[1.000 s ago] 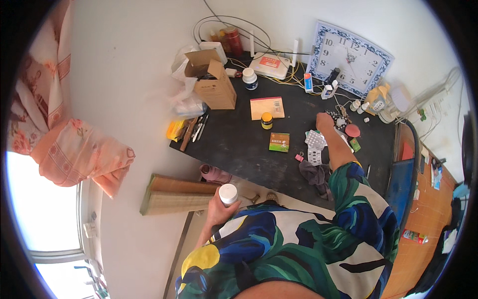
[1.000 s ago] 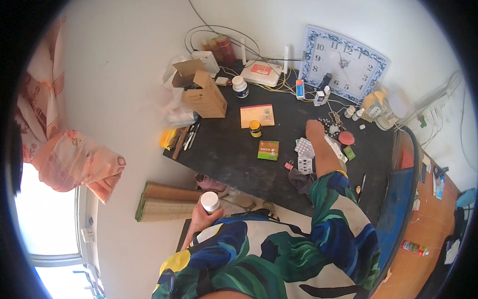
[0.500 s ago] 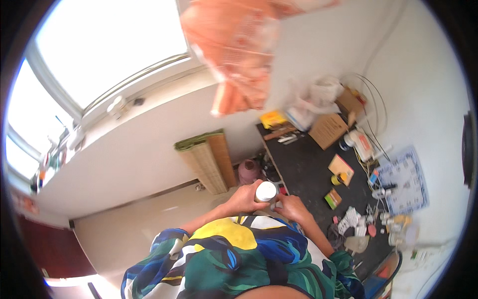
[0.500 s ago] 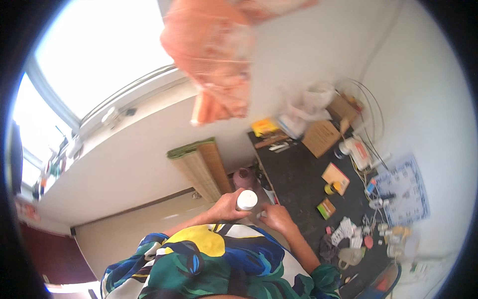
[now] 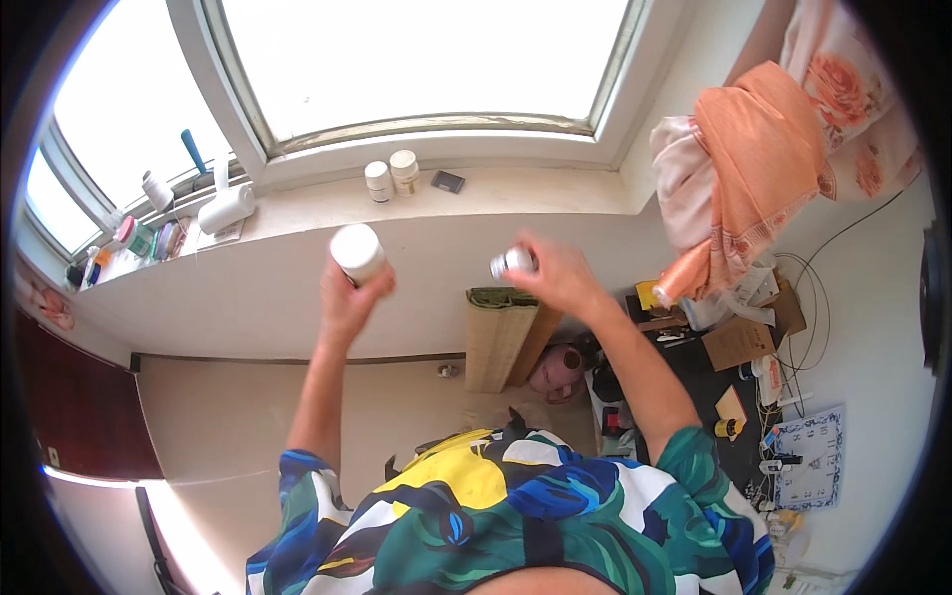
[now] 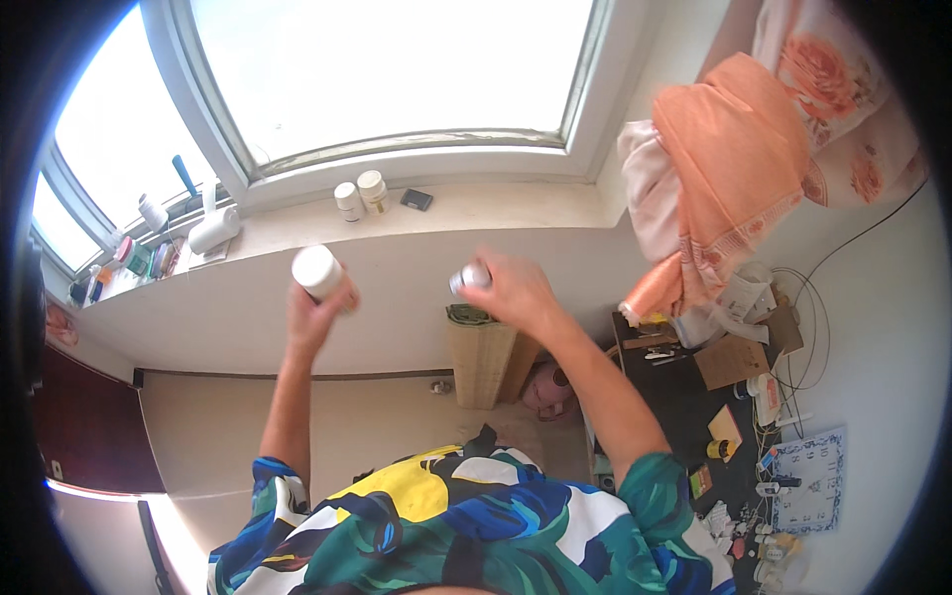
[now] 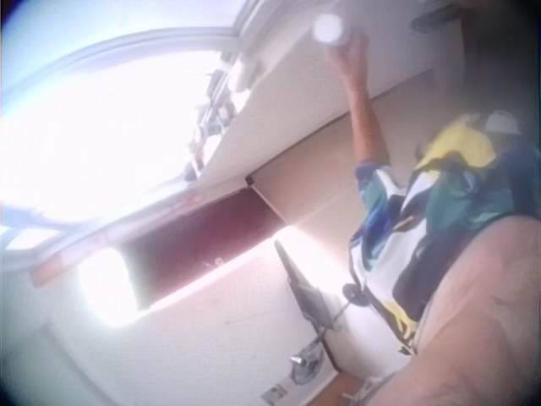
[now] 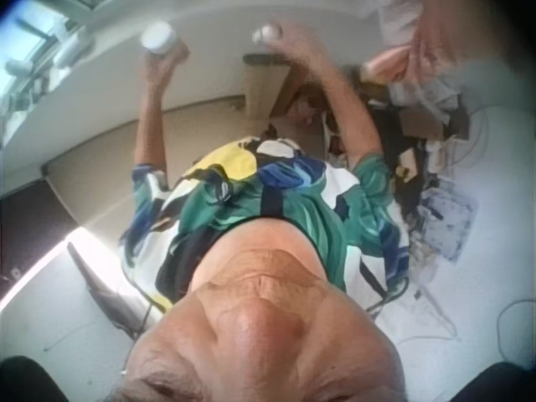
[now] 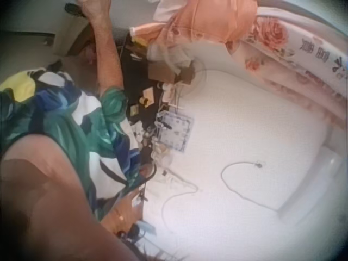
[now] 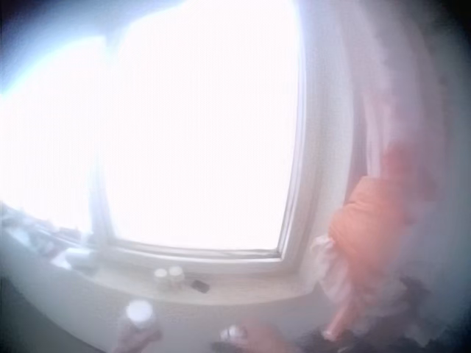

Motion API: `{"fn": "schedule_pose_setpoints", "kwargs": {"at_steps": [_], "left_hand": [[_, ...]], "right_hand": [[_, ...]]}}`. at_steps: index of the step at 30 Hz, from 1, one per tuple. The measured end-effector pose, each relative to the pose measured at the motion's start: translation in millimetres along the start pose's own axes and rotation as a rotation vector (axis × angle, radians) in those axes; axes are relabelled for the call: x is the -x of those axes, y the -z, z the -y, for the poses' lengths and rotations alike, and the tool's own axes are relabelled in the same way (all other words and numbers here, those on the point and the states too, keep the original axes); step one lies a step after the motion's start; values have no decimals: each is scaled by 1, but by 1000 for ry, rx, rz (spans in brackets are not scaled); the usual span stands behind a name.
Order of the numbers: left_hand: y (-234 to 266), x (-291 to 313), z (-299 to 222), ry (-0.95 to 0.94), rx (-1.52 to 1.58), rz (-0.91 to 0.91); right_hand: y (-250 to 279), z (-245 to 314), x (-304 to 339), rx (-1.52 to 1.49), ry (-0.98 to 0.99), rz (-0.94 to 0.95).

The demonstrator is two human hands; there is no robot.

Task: The person organizes a cluttered desk by picking up various items including pill bottles, boxes, and papers, then placing them on a nearby windowsill. The person also wipes the desk surface with a cloth and moves a router and other small objects.

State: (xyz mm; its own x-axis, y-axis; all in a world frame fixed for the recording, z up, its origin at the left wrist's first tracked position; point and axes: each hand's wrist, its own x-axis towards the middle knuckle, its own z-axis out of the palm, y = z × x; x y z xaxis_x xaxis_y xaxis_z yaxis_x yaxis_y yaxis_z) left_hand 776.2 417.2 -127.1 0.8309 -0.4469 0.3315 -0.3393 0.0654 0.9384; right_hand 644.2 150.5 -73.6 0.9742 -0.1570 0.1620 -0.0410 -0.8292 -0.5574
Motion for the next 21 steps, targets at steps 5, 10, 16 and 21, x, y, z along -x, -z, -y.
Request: {"fn": "schedule_pose_setpoints", "kwargs": {"at_steps": [5,10,16,21], "left_hand": [[47,-82,-9,-86,-333,-252],[59,-129,32,-128,-307,-297],[49,-133,46,-188,-400,-312],[46,-129,34,-126,-352,-260]], "right_hand": [[-14,29,-111,-18,26,-135],[-57,28,-152,2,-57,-121],[-61,27,-163,73,-86,-190],[-65,23,-161,97,-27,-229]]}}
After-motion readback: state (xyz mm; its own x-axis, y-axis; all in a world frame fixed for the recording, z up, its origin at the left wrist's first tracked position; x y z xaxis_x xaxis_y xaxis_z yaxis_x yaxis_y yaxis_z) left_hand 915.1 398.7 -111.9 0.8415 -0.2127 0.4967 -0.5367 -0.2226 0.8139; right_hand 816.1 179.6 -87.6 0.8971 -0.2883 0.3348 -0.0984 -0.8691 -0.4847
